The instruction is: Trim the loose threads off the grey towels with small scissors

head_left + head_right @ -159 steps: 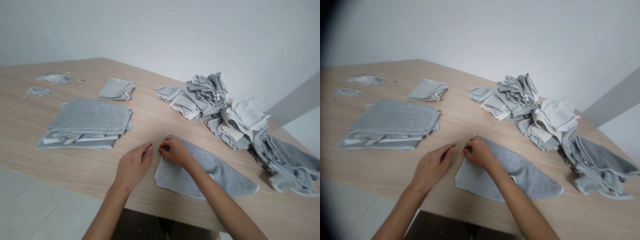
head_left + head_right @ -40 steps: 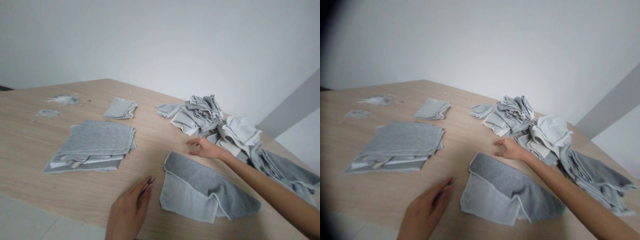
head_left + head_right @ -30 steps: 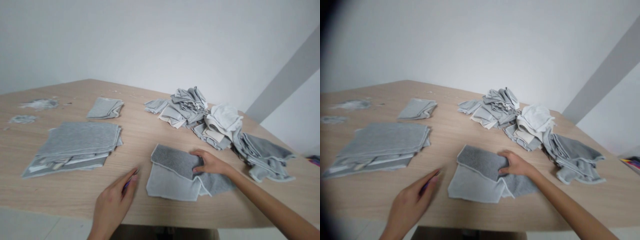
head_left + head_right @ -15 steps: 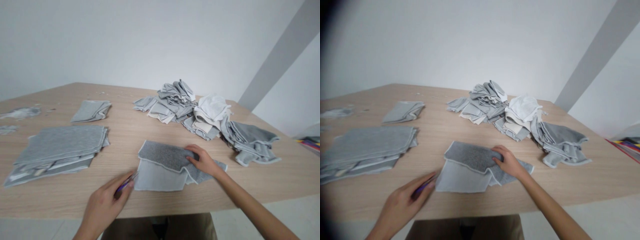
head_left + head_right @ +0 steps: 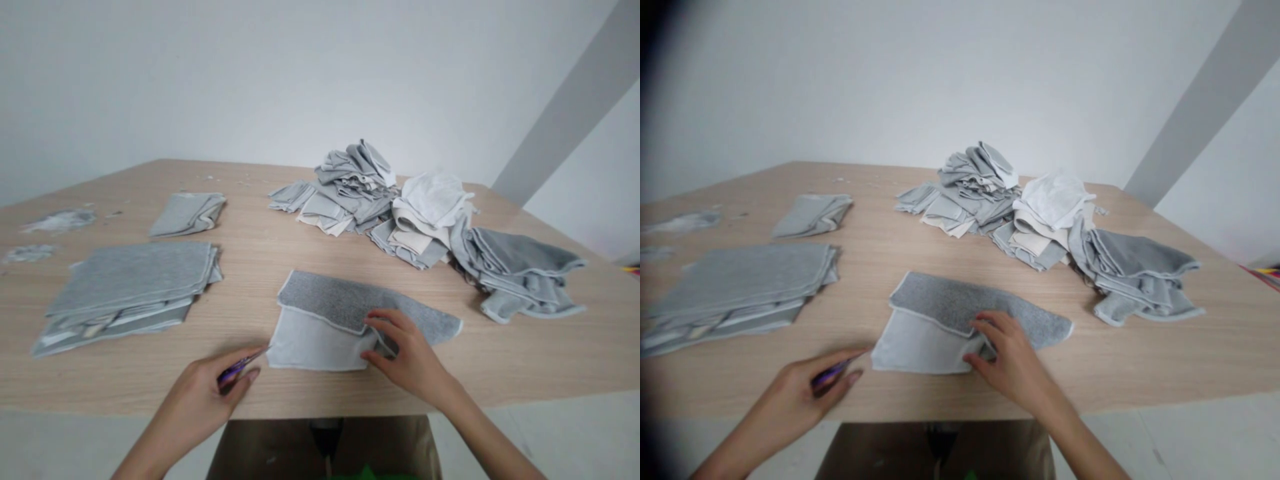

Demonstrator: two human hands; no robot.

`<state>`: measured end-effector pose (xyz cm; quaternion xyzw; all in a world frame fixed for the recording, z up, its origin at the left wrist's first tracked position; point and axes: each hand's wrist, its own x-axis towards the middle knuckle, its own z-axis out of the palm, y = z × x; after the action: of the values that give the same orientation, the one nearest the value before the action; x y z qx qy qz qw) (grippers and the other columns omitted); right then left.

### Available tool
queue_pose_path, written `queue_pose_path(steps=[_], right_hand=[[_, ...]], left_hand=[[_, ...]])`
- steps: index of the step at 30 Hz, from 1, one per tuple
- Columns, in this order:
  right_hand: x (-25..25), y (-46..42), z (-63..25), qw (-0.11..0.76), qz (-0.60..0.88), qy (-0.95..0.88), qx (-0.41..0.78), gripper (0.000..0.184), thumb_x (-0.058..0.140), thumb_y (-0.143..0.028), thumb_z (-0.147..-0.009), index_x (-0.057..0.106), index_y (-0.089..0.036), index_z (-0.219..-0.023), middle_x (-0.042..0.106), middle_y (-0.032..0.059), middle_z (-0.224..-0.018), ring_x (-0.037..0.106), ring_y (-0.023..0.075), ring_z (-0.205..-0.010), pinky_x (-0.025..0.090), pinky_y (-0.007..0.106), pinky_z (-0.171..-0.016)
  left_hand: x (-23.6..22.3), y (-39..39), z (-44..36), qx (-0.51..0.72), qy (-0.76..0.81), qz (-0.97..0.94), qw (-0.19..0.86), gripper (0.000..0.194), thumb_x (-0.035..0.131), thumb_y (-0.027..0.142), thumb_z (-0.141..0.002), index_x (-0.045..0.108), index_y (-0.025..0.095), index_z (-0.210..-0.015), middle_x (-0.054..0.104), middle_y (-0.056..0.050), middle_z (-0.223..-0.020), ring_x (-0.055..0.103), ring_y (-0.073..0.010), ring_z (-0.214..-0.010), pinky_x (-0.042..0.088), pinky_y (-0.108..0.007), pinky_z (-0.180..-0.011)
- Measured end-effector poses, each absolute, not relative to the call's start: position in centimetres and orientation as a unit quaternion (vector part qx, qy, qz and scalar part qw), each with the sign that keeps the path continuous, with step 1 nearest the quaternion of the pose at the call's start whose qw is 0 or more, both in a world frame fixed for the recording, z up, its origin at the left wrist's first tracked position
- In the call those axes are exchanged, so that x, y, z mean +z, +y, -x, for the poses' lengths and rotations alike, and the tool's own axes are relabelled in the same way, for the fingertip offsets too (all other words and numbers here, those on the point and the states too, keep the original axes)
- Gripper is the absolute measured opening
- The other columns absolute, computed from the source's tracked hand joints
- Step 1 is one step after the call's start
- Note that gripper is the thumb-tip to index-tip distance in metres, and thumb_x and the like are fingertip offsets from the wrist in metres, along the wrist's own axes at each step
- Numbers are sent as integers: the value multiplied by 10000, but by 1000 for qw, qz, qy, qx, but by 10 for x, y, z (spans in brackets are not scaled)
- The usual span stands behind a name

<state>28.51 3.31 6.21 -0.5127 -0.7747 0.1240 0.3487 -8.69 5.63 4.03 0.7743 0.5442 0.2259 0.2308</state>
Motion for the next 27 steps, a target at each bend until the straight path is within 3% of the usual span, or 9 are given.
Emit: queue_pose_path(steps=[8,12,17,23,27], right_hand=[[65,27,-233,297,448,-838,92,505,804,-175,-767,641,-202,-1244,659,122,-1242,599,302,-1143,523,494,-968],[57,27,-225,271,462,-840,90,370,794,-179,-784,683,-206,-1136,680,110,-1169,607,309,-1102,503,519,-974],[39,23,-226,311,471,-822,73,167,690,-177,-887,695,-218,-1049,700,82,-1079,627,270,-1034,503,484,-950],[35,25,-225,324,456,-828,43,132,619,-137,-929,691,-209,-1012,713,84,-1017,641,243,-967,515,425,-877],[35,30,-221,329,463,-823,31,136,580,-105,-937,685,-190,-933,717,81,-966,640,241,-931,512,426,-868]], left_hand=[[47,63,78,219,538,-777,242,338,589,447,-920,720,289,-1189,773,-8,-1152,742,-202,-1003,574,-262,-886],[49,65,77,216,533,-784,235,313,584,446,-922,752,285,-1131,792,-10,-1083,755,-209,-940,588,-264,-826],[45,60,78,222,538,-782,223,312,585,435,-921,755,286,-1135,791,-9,-1086,752,-215,-950,589,-279,-827],[41,63,77,232,540,-778,222,325,577,422,-916,749,281,-1153,788,-14,-1098,752,-208,-940,587,-279,-833],[51,74,74,210,514,-795,245,349,573,384,-898,738,284,-1189,798,-16,-1053,749,-177,-803,589,-247,-722]])
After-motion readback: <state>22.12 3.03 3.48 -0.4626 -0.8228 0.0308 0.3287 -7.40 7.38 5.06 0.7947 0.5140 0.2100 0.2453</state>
